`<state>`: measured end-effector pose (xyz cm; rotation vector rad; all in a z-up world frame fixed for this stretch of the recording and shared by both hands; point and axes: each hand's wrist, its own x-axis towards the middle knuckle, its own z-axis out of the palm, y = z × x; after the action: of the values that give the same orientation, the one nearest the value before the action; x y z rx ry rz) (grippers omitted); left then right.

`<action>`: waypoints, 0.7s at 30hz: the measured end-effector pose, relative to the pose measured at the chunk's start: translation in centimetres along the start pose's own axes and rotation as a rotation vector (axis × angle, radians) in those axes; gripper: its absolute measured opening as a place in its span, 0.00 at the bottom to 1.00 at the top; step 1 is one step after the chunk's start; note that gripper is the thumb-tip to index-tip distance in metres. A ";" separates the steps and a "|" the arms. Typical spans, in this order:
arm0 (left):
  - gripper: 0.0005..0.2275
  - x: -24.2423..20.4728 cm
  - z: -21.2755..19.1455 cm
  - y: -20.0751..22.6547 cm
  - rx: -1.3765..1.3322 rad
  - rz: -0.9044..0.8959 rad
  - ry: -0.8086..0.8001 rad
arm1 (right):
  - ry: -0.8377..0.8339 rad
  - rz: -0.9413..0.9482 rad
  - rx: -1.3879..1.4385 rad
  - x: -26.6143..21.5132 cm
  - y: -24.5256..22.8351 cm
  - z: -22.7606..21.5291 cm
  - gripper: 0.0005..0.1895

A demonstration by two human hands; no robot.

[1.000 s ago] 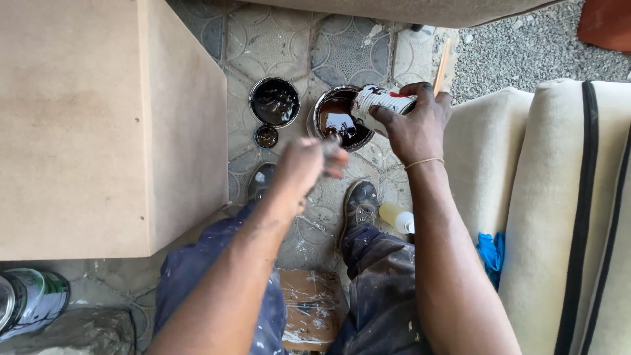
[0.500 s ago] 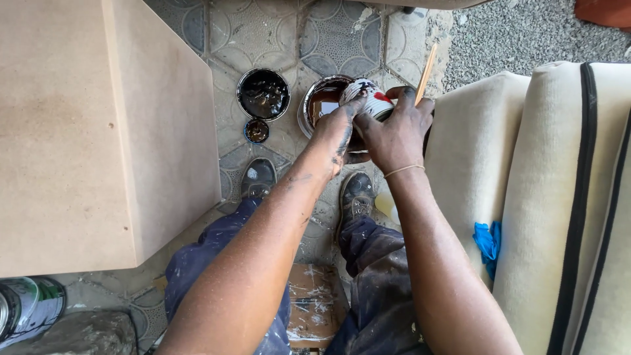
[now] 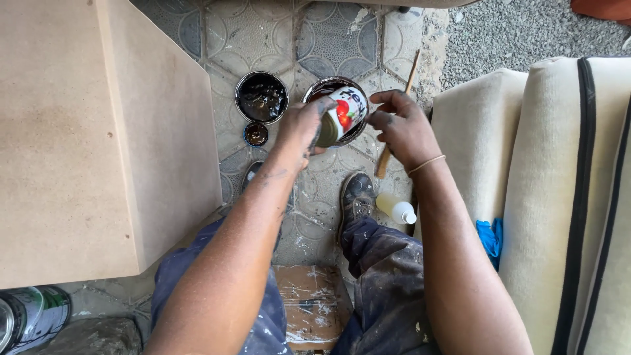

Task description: Mixing wood stain by pouring liquid from a small can into a larger container and stirring with a wooden stick.

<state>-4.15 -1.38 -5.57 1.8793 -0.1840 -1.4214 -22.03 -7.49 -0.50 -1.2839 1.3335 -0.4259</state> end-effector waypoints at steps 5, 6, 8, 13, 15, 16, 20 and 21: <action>0.30 0.6 -2.4 0.4 0.108 0.109 0.045 | 0.029 0.007 -0.047 0.8 0.7 -1.3 0.26; 0.33 0.5 -2.9 0.6 0.117 0.124 0.079 | 0.015 -0.001 -0.076 0.5 0.3 -1.4 0.28; 0.31 0.4 -3.5 1.0 0.116 0.163 0.088 | 0.021 -0.007 -0.064 0.4 0.1 -1.4 0.28; 0.24 -1.6 -4.9 3.7 0.167 0.170 0.003 | 0.040 -0.028 -0.064 -0.7 -2.0 -1.5 0.34; 0.30 -1.5 -5.2 3.9 0.122 0.198 -0.008 | -0.003 -0.123 -0.179 -0.5 -1.4 -2.0 0.56; 0.30 -1.0 -5.4 3.7 0.126 0.199 -0.007 | -0.002 -0.123 -0.176 -0.2 -0.9 -2.3 0.56; 0.29 -0.8 -5.8 3.9 -0.022 0.280 -0.063 | 0.021 -0.141 -0.190 -0.1 -0.8 -2.9 0.49; 0.28 -1.1 -5.7 4.2 -0.074 0.270 -0.060 | 0.038 -0.090 -0.172 -0.3 -1.3 -2.9 0.42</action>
<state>1.77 -0.99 -1.52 1.6816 -0.3932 -1.2822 -24.12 -8.91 1.46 -1.4894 1.3709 -0.4063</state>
